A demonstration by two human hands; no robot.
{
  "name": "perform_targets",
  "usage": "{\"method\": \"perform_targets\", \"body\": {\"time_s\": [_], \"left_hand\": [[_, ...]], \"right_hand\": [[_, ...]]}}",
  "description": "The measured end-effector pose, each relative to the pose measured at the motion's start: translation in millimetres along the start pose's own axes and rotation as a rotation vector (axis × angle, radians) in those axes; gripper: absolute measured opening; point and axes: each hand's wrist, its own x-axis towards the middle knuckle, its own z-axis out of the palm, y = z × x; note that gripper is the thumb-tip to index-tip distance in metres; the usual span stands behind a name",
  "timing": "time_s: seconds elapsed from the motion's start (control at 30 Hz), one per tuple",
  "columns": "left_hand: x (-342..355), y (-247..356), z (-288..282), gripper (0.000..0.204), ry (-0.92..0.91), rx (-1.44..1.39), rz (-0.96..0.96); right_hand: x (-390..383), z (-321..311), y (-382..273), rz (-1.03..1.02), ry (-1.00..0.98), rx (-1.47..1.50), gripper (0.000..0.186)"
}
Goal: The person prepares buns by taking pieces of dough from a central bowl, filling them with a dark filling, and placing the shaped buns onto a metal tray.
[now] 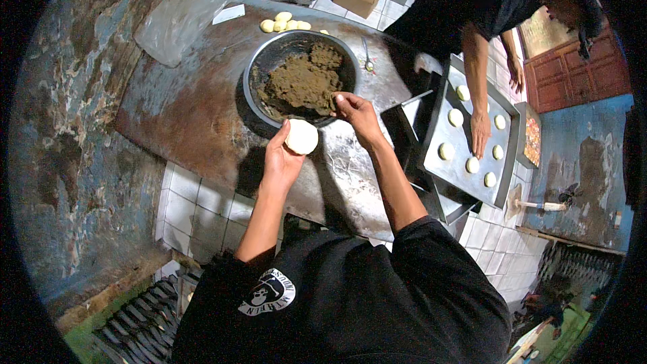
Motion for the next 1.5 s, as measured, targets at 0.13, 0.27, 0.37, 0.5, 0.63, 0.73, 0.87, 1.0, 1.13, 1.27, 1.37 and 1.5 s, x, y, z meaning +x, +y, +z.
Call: {"method": "perform_targets", "body": {"time_s": [0.13, 0.27, 0.37, 0.5, 0.63, 0.73, 0.87, 1.0, 1.13, 1.27, 1.37, 1.5], "left_hand": [[-21.4, -36.5, 25.1, 0.033, 0.033, 0.068, 0.042], [-59.9, -67.2, 40.4, 0.03, -0.018, 0.046, 0.014], [-85.5, -69.0, 9.1, 0.029, 0.057, 0.021, 0.034], [-99.2, -55.6, -27.8, 0.025, 0.136, -0.023, 0.079], [-88.8, -24.7, -48.6, 0.026, 0.167, -0.062, 0.105], [-75.1, 4.1, -54.5, 0.026, 0.183, -0.06, 0.099], [-57.2, 41.8, -68.3, 0.024, 0.199, -0.078, 0.116], [-31.2, 56.3, -68.5, 0.024, 0.199, -0.069, 0.089], [-14.0, 52.0, -37.3, 0.024, 0.03, -0.041, 0.055], [-17.7, 20.5, 13.3, 0.034, -0.183, -0.055, 0.01], [-22.8, -18.6, 40.6, 0.044, -0.277, -0.006, -0.081], [-43.1, -87.9, 68.6, 0.03, -0.397, 0.112, -0.142]], "right_hand": [[-9.5, -8.3, -17.7, -0.049, 0.149, -0.096, 0.026], [27.7, -38.7, 2.9, -0.193, 0.143, -0.29, 0.027], [36.0, -15.1, 3.7, -0.221, 0.112, -0.532, 0.03], [62.2, 25.6, 8.8, -0.355, 0.144, -0.797, 0.042], [90.0, 58.8, 17.4, -0.524, 0.168, -0.918, 0.044], [107.8, 59.0, 38.8, -0.484, 0.148, -1.145, 0.034], [101.4, 54.5, 41.1, -0.647, 0.04, -1.492, 0.03], [83.6, 54.7, 3.4, -0.29, -0.065, -1.642, 0.029], [47.8, 43.3, -25.4, -0.253, 0.107, -0.922, 0.041], [-55.5, 37.8, -54.0, 0.069, -0.083, 0.105, 0.034], [-113.3, 30.5, -68.0, -0.201, 0.026, -0.23, 0.024], [-159.8, -23.0, -62.6, -0.336, 0.195, -0.297, 0.04]]}}
